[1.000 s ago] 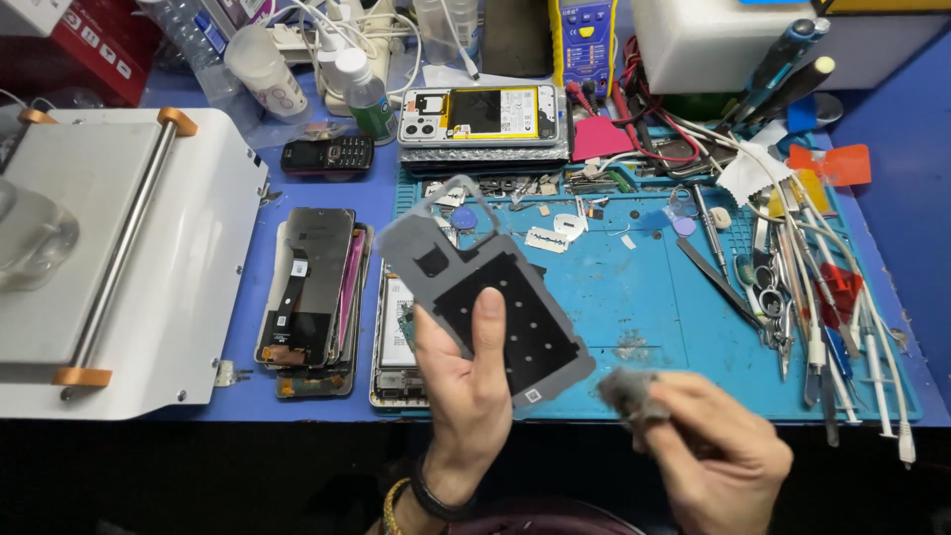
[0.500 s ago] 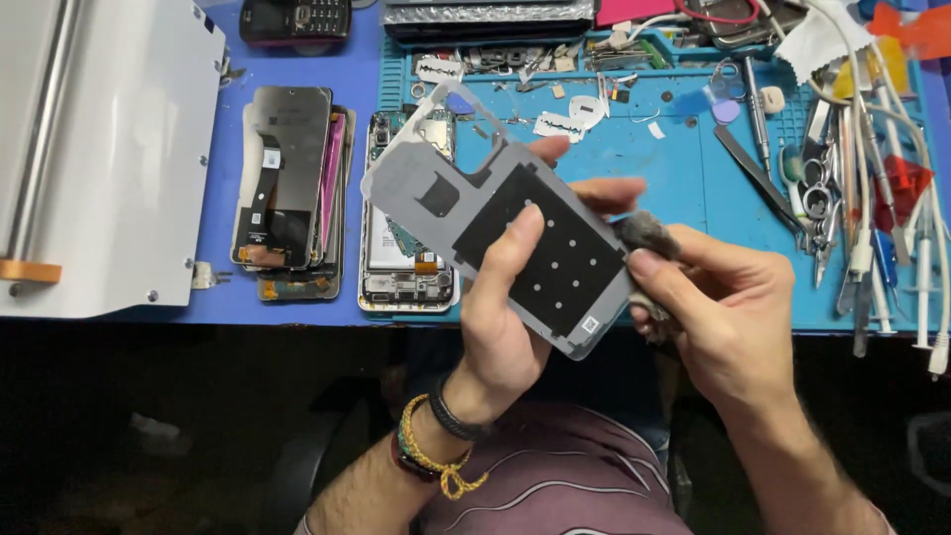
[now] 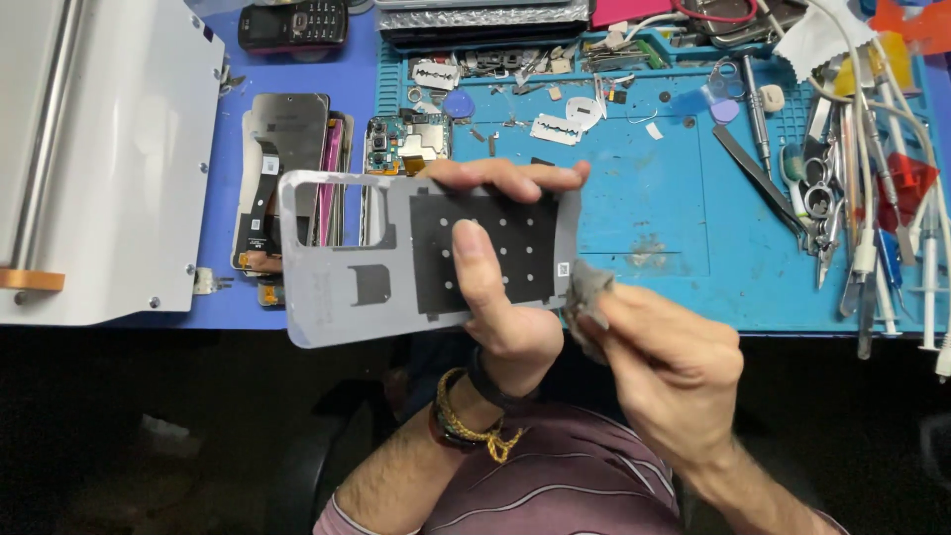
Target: The person cleans a smartphone back cover with a cloth, then applies a strip of adhesive tape along its edge. They use scissors to cut the tape and continue applying it to the cover.
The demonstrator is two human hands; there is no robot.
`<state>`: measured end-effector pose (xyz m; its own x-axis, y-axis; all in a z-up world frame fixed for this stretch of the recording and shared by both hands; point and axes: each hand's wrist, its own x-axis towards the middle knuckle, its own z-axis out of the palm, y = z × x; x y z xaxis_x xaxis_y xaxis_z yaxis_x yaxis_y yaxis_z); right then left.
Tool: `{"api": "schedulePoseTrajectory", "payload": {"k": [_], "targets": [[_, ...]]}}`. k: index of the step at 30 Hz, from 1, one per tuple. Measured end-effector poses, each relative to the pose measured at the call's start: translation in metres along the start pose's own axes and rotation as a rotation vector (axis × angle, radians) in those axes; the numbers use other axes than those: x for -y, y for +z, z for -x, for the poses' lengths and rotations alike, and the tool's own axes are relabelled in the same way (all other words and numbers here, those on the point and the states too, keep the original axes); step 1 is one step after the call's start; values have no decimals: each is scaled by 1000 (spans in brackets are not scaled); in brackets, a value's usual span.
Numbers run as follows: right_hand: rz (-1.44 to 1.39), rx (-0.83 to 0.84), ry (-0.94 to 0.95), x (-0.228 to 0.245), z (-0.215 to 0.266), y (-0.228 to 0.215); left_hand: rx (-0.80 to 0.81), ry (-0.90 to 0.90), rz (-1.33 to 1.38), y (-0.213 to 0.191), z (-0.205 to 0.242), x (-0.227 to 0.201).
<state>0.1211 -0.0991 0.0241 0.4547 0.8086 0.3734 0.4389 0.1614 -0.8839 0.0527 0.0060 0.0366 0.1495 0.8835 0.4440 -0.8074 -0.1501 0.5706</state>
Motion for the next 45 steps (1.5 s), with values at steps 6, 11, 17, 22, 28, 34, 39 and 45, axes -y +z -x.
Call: {"api": "schedulePoseTrajectory", "payload": {"k": [6,11,17,22,28,34,39,45], "targets": [[95,114,-70,0,12,-14,-97,-20,85,-12,-4,2],[158,-91,-61,1,-18,-10,-84,-138,104,-6,5,5],[131,214,-261,18,7,-6,-125,-125,91,-13,-12,1],[307,0,-272,2,11,-28,-85,-123,129,-14,-9,2],[535,12,-485,-5,-1,-27,-62,-136,-19,-9,-2,-2],[538,94,-673,-11,-10,-17,-72,-140,-200,3,6,-6],[609,69,-648,-19,-7,-25,-132,-137,-166,6,6,-9],[530,89,-672,-29,-7,-30,-118,-132,-143,3,5,-7]]}}
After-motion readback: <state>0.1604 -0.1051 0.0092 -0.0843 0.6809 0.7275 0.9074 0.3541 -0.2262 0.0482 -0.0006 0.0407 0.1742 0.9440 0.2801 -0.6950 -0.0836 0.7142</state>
